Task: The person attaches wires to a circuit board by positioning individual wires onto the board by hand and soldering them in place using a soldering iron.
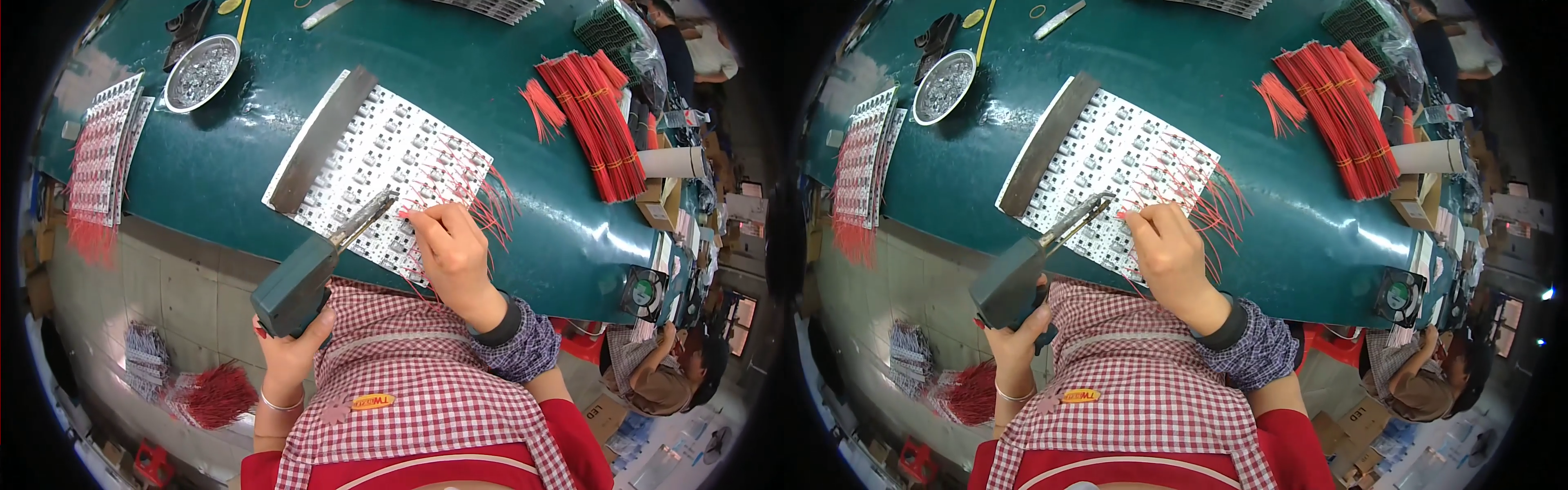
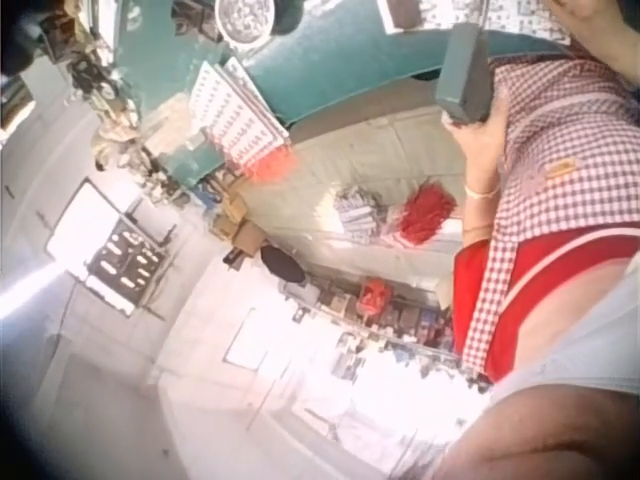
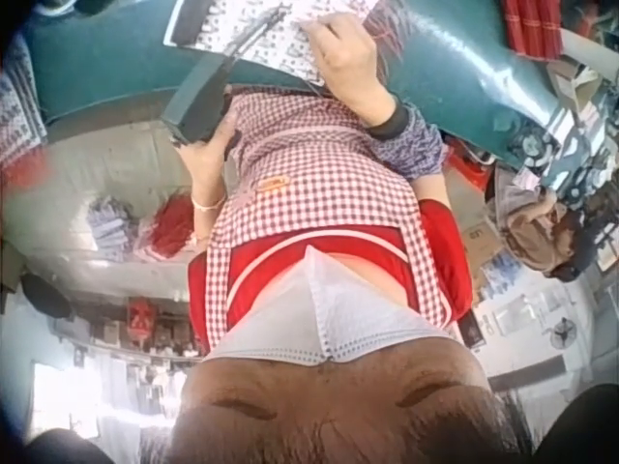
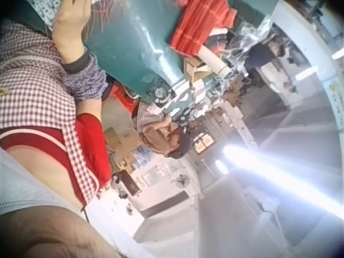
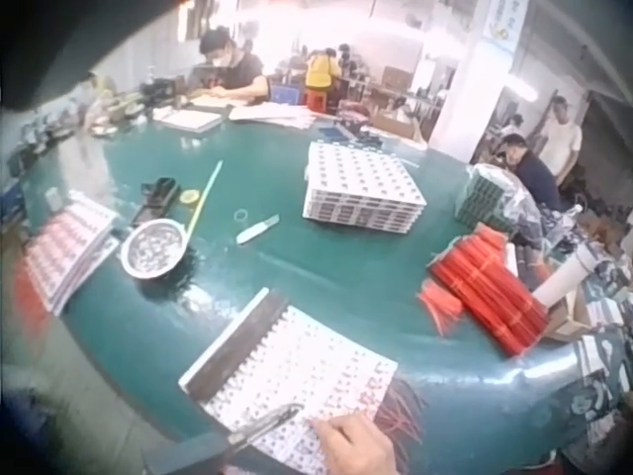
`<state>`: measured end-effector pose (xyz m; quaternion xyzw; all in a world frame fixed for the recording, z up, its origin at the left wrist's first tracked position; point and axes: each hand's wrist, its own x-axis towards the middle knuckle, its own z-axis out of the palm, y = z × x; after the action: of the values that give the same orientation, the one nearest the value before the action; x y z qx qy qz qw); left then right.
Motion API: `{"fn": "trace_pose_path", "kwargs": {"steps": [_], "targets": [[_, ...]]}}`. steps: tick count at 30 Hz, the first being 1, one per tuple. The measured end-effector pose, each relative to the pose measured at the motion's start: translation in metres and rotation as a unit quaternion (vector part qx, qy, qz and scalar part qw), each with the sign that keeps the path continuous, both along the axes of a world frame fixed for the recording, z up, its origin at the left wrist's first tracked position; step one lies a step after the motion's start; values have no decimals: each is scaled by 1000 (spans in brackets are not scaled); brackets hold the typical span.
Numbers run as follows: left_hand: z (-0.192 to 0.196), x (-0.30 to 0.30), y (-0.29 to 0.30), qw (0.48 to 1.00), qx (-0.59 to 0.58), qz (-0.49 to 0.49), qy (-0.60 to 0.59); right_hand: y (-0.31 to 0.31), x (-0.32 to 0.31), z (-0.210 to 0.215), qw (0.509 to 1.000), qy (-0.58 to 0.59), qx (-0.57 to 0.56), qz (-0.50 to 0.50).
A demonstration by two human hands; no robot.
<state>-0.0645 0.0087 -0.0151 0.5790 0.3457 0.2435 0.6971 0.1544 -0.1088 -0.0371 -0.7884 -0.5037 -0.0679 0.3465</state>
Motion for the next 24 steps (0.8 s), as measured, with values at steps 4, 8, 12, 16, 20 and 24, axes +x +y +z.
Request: {"fn": "trace_pose_path", "kwargs": {"steps": [4,8,12,16,20,24], "targets": [[10,9,-4,999,9,20,27,2,-2,0,1000,-5,-6,-6],[4,9,-1,985,155,-18,76,3,-3,-1,1000,-5,-12,-9],[5,16,0,979,190,-23,70,3,-2,0,1000,-4,-15,-5],[6,18,1,980,183,-31,74,4,-1,-2,1000,-4,-9,-4],[8,20,3,970,223,-56,76,4,-1,0,1000,3,-12,-5],[9,21,4,963,248,-65,85,4,-1,-1,1000,1,-8,-3]]}}
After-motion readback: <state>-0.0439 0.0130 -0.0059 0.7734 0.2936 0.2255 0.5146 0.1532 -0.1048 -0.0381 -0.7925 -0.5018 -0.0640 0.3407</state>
